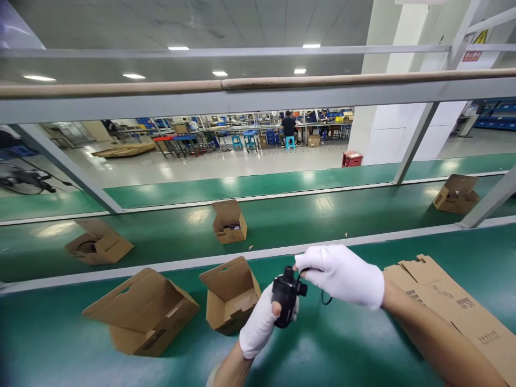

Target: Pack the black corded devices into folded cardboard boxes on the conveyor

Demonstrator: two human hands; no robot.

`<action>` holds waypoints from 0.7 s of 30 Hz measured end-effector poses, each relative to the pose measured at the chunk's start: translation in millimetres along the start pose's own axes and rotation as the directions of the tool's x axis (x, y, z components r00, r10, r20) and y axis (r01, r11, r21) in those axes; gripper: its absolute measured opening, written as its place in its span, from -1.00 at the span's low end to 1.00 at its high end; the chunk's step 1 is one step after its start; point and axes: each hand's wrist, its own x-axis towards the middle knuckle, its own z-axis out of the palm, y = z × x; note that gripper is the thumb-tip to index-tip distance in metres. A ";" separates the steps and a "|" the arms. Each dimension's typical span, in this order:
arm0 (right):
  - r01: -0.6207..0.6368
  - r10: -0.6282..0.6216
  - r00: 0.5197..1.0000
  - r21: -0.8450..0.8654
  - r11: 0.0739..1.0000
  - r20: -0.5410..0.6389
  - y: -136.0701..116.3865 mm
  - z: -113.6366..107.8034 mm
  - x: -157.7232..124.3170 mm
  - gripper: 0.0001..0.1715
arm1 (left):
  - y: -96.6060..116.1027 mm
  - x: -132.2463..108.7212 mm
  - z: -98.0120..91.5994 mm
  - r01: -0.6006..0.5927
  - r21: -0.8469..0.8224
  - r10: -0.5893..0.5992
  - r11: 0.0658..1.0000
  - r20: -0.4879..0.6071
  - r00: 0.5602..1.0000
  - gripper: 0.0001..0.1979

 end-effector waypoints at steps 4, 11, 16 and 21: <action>-0.185 0.168 0.982 0.253 0.950 0.089 17.9 26.1 24.7 -0.84 | 11.0 -5.6 4.0 0.069 0.093 -0.084 0.993 0.169 0.982 -0.22; -0.378 0.347 0.925 0.289 0.880 0.154 28.0 73.8 2.3 -0.68 | 10.9 -13.7 -2.1 -0.125 -0.233 0.055 0.964 -0.283 0.957 -0.47; -0.144 0.171 0.962 -0.137 0.980 0.213 4.0 108.6 -39.8 -0.67 | 23.8 -2.6 -5.2 -0.241 -0.602 -0.061 0.761 -0.438 0.897 -0.42; 0.217 0.026 0.875 -0.439 0.872 0.484 -44.7 101.5 -54.0 -0.83 | 23.7 2.9 -6.8 -0.280 -0.272 0.107 0.921 -0.513 0.852 -0.54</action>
